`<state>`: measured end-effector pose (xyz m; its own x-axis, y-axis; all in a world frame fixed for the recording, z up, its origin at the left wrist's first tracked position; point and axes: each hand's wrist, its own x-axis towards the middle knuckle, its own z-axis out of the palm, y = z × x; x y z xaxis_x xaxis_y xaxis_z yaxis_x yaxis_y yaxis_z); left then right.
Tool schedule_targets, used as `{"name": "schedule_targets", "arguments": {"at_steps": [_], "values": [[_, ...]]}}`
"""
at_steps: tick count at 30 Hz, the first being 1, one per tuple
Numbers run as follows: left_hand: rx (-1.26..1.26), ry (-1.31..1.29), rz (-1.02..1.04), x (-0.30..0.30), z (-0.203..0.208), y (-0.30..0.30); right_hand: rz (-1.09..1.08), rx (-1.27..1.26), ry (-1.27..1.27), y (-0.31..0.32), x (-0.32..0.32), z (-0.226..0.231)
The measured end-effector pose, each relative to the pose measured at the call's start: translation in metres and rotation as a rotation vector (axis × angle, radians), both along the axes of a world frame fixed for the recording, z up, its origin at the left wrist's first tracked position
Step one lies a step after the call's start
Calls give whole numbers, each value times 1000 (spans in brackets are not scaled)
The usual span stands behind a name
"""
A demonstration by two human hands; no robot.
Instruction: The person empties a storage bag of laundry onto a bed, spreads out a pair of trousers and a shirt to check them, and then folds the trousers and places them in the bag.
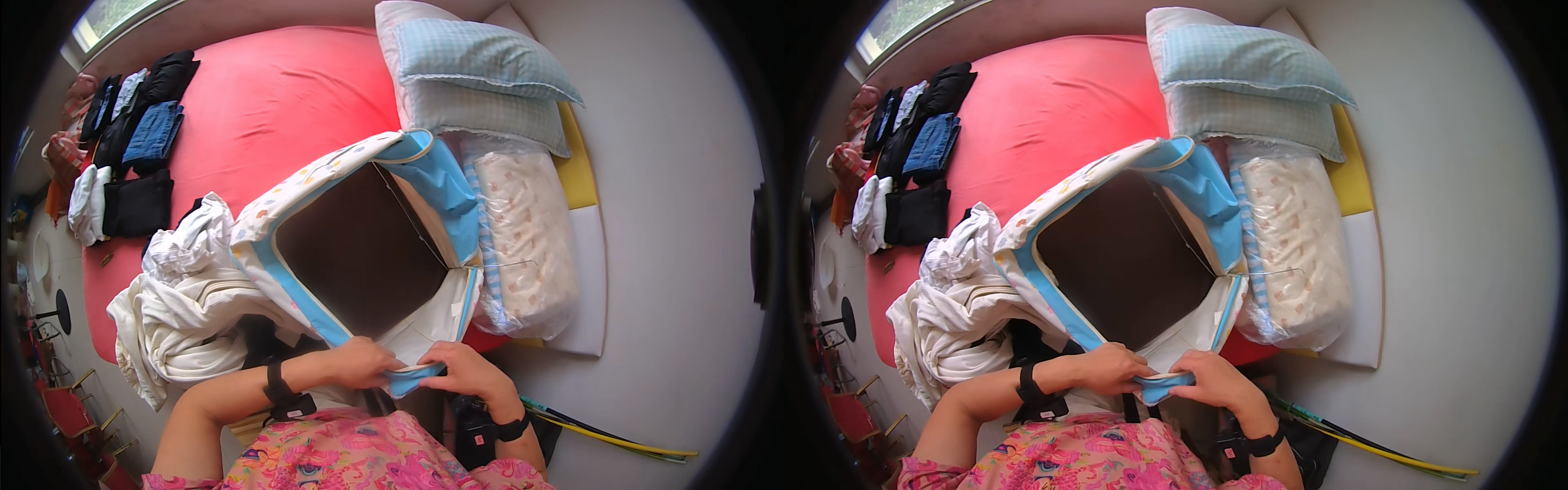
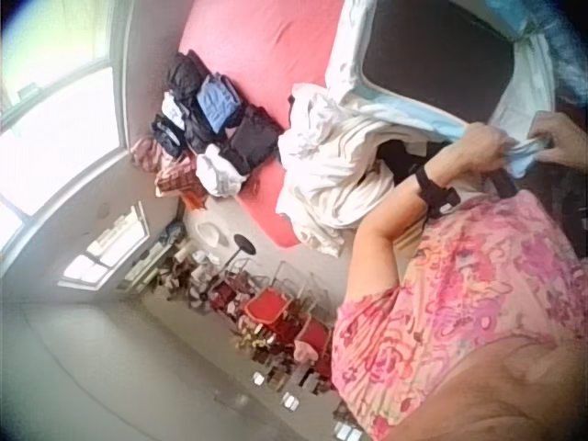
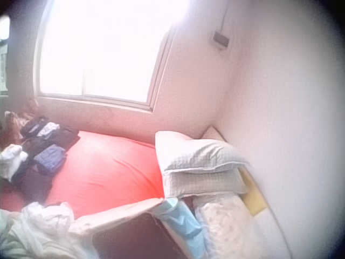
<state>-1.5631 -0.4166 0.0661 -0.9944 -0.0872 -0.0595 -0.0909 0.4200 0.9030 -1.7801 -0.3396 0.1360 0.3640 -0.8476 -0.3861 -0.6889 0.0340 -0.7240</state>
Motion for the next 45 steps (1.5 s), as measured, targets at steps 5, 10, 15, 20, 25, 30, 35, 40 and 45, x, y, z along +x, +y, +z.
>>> {"name": "schedule_targets", "arguments": {"at_steps": [5,10,15,20,25,30,35,40,45], "values": [[102,-241,-322,-12,-9,-2,-960,39,161,10,-63,-57],[117,-295,-404,-12,-8,-3,-1047,109,247,-40,-91,-150],[31,-378,-362,-16,18,-18,-1176,-101,502,-45,-108,-190],[114,-159,-61,-23,24,-56,-1112,-299,30,-14,-114,-165],[-228,100,119,-95,61,-88,-1092,-542,-10,-1,-69,-99],[-217,89,186,-185,47,-68,-1044,-632,-85,-2,-45,-70],[-312,79,41,-220,40,-55,-1074,-609,-46,10,-41,-69],[-264,101,49,-208,30,-58,-1211,-612,143,16,-27,-52],[-78,44,132,-210,14,-56,-1112,-644,214,22,-42,-66]]}}
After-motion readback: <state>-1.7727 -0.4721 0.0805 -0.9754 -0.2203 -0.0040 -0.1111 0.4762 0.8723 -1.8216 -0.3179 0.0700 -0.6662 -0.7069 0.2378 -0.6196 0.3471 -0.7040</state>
